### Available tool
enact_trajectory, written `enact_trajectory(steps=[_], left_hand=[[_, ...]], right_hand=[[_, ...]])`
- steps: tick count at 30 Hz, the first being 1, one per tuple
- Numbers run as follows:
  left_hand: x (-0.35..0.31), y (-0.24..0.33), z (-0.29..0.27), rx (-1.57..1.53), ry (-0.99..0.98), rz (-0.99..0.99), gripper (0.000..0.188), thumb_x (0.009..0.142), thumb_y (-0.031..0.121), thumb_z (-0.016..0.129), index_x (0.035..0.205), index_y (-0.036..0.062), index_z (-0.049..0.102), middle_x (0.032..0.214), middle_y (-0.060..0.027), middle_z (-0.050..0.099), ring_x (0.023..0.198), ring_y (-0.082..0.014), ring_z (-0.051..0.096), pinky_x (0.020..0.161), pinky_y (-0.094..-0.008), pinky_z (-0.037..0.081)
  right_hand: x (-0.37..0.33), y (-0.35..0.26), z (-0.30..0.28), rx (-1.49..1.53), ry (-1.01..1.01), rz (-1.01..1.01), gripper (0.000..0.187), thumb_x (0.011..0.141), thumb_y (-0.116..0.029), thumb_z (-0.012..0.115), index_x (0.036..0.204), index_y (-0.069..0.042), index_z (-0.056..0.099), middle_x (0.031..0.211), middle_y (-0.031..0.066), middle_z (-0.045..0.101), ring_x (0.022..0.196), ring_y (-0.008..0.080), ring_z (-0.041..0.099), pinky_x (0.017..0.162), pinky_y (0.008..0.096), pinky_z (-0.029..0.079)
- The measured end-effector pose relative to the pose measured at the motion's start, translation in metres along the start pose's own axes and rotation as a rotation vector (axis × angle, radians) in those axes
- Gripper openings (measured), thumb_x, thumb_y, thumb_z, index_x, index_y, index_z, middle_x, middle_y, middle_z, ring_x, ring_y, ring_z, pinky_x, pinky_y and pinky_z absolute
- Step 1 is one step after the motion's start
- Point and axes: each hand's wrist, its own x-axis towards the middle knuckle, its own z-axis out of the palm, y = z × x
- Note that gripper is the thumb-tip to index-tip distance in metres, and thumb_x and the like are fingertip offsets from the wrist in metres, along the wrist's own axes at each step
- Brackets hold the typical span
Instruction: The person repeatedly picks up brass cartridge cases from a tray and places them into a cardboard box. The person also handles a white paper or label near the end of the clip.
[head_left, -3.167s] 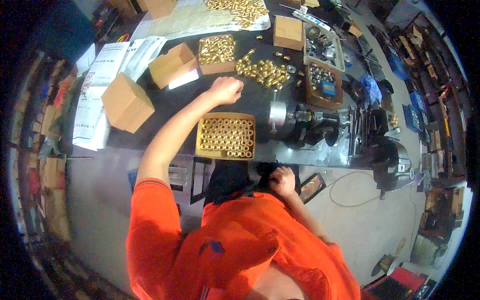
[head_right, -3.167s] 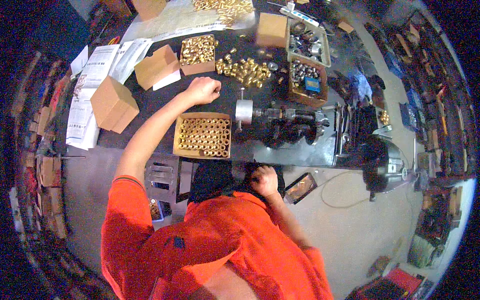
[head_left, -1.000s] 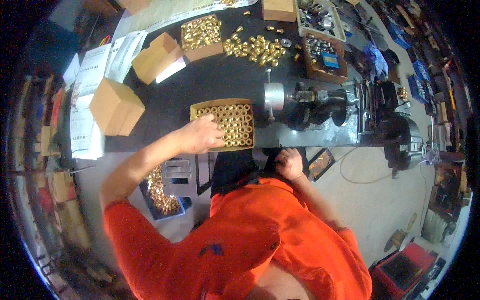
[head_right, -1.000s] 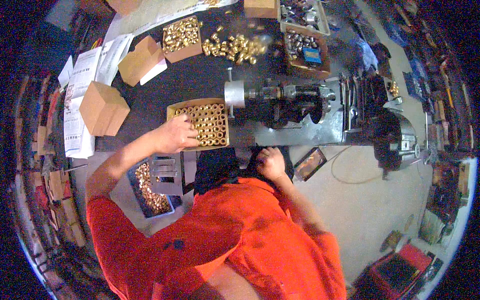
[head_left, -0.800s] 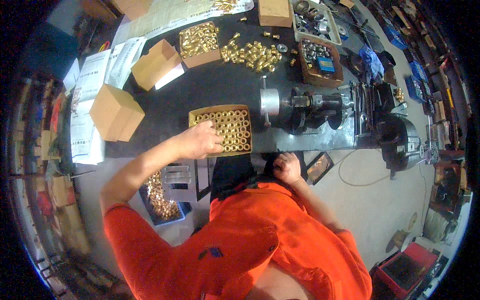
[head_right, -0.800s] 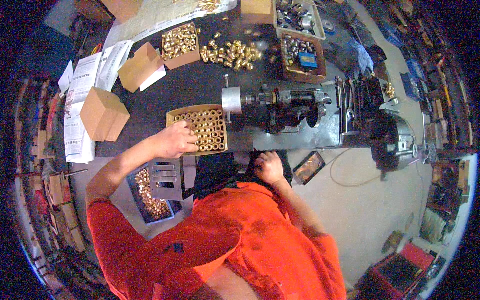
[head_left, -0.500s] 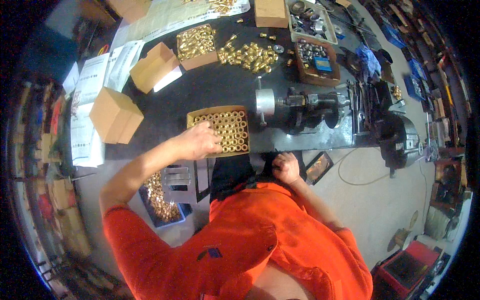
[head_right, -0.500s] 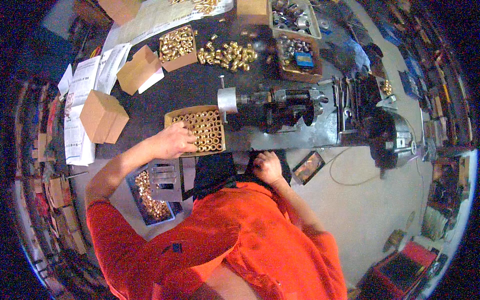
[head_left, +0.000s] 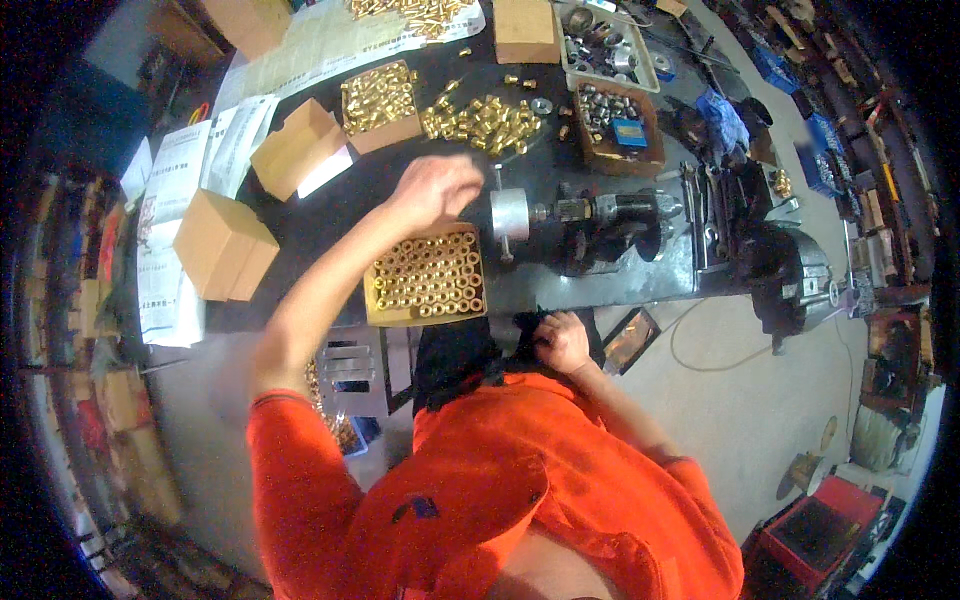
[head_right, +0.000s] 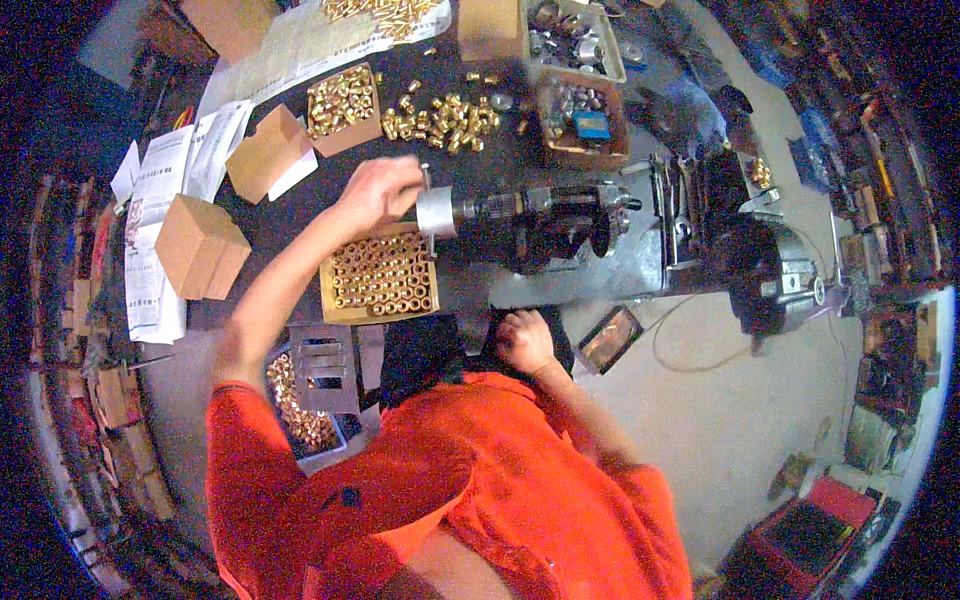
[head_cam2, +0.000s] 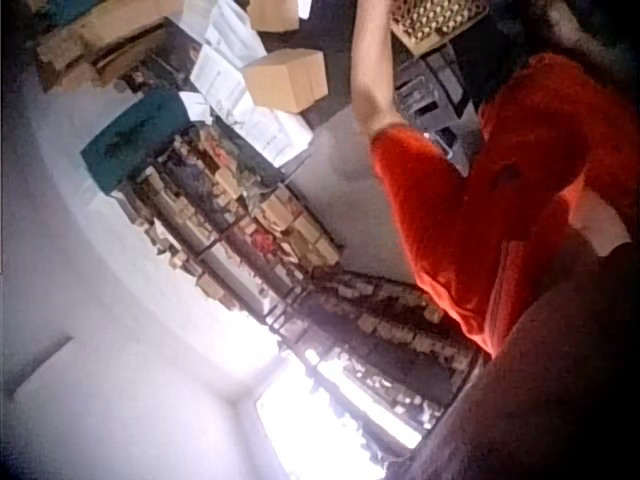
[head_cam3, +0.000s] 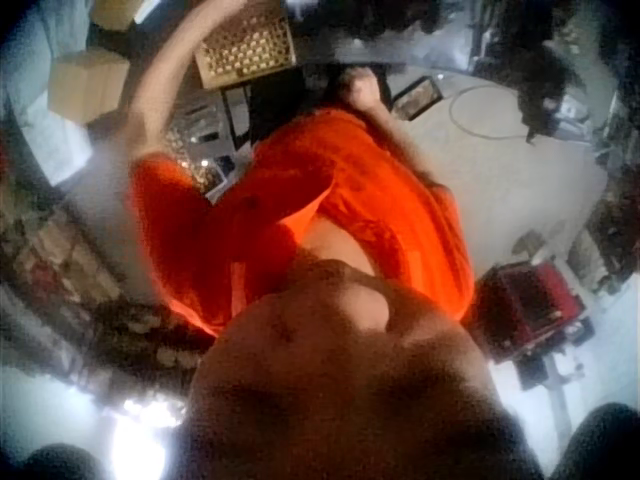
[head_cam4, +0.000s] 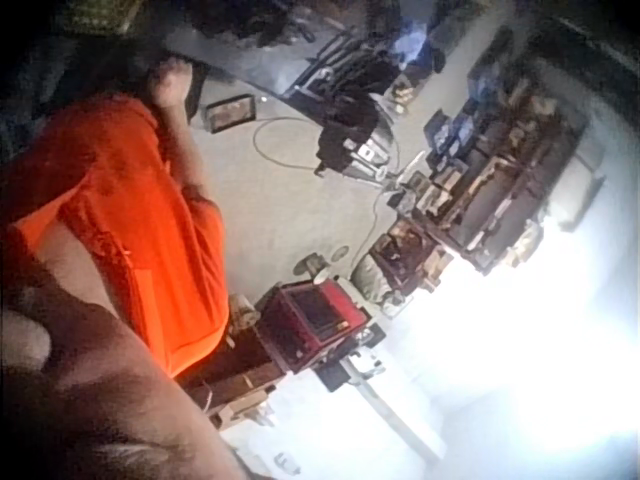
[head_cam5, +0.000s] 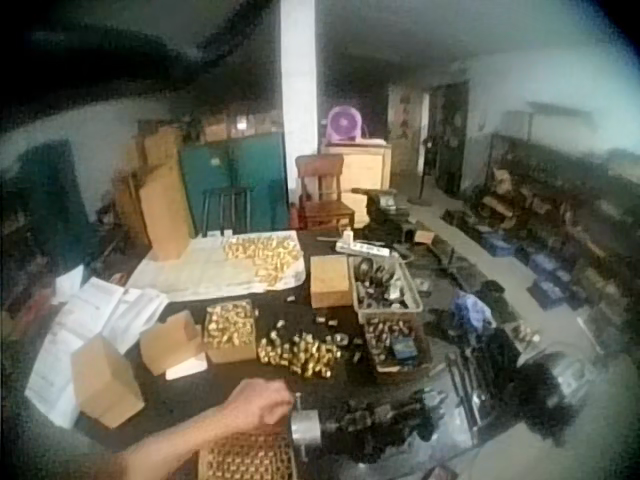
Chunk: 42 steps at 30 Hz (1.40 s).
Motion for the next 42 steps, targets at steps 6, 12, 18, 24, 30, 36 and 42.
enact_trajectory(steps=[6, 12, 18, 24, 30, 36, 42], left_hand=[[0.063, -0.018, 0.045, 0.262, -0.111, -0.357, 0.025, 0.083, 0.028, 0.063, 0.091, 0.0042, 0.061, 0.091, -0.0155, 0.066, 0.087, -0.0354, 0.064, 0.073, -0.0453, 0.052], [0.066, -0.019, 0.057, 0.369, -0.17, -0.209, 0.016, 0.079, 0.019, 0.057, 0.078, 0.0044, 0.064, 0.079, -0.0161, 0.067, 0.077, -0.0348, 0.066, 0.068, -0.0463, 0.053], [0.027, -0.015, 0.004, 0.063, -0.045, -0.434, 0.027, 0.074, 0.027, 0.06, 0.092, 0.0113, 0.072, 0.089, -0.013, 0.068, 0.086, -0.0322, 0.065, 0.076, -0.0426, 0.053], [-0.052, -0.006, -0.059, -0.329, -0.067, -0.529, 0.017, 0.081, 0.013, 0.066, 0.093, 0.0016, 0.069, 0.073, -0.0035, 0.064, 0.066, -0.007, 0.057, 0.063, -0.0257, 0.048], [-0.108, 0.051, -0.09, -0.403, -0.116, -0.532, 0.019, 0.073, 0.004, 0.071, 0.089, -0.0015, 0.062, 0.081, -0.0083, 0.066, 0.074, -0.0144, 0.066, 0.07, -0.0297, 0.052], [-0.133, 0.06, -0.077, -0.28, -0.263, -0.242, 0.014, 0.072, 0.006, 0.071, 0.079, 0.002, 0.06, 0.086, -0.0113, 0.064, 0.088, -0.0315, 0.062, 0.08, -0.0408, 0.048], [-0.14, 0.058, -0.06, -0.135, -0.32, 0.041, 0.009, 0.071, 0.008, 0.067, 0.078, 0.0041, 0.061, 0.087, -0.0093, 0.058, 0.089, -0.0281, 0.058, 0.082, -0.0405, 0.044]], right_hand=[[0.001, 0.0, -0.002, -0.006, -0.028, 0.011, 0.015, 0.052, -0.014, 0.066, 0.066, -0.012, 0.062, 0.073, 0.0025, 0.057, 0.071, 0.0244, 0.055, 0.063, 0.0376, 0.041], [0.005, -0.004, -0.008, 0.01, -0.036, 0.014, 0.015, 0.053, -0.016, 0.068, 0.066, -0.013, 0.061, 0.073, 0.003, 0.057, 0.073, 0.0253, 0.055, 0.064, 0.0387, 0.042], [-0.001, 0.0, -0.005, 0.038, -0.059, 0.049, 0.018, 0.052, -0.018, 0.071, 0.066, -0.014, 0.061, 0.073, 0.0037, 0.056, 0.072, 0.0264, 0.054, 0.065, 0.0395, 0.042], [0.005, -0.004, -0.003, 0.005, -0.016, 0.005, 0.015, 0.051, -0.015, 0.068, 0.064, -0.014, 0.061, 0.068, 0.0034, 0.054, 0.07, 0.0255, 0.055, 0.062, 0.0383, 0.042], [0.007, -0.006, -0.003, -0.035, -0.008, -0.016, 0.012, 0.053, -0.014, 0.066, 0.063, -0.014, 0.06, 0.067, 0.003, 0.054, 0.068, 0.0251, 0.054, 0.061, 0.0378, 0.042], [0.005, -0.004, 0.0, -0.057, -0.039, -0.013, 0.011, 0.054, -0.014, 0.065, 0.063, -0.014, 0.059, 0.069, 0.0034, 0.054, 0.069, 0.0253, 0.054, 0.061, 0.038, 0.041], [0.005, -0.007, -0.002, -0.075, -0.024, -0.018, 0.01, 0.054, -0.012, 0.063, 0.063, -0.013, 0.058, 0.069, 0.0041, 0.053, 0.069, 0.0255, 0.053, 0.06, 0.0376, 0.04]])
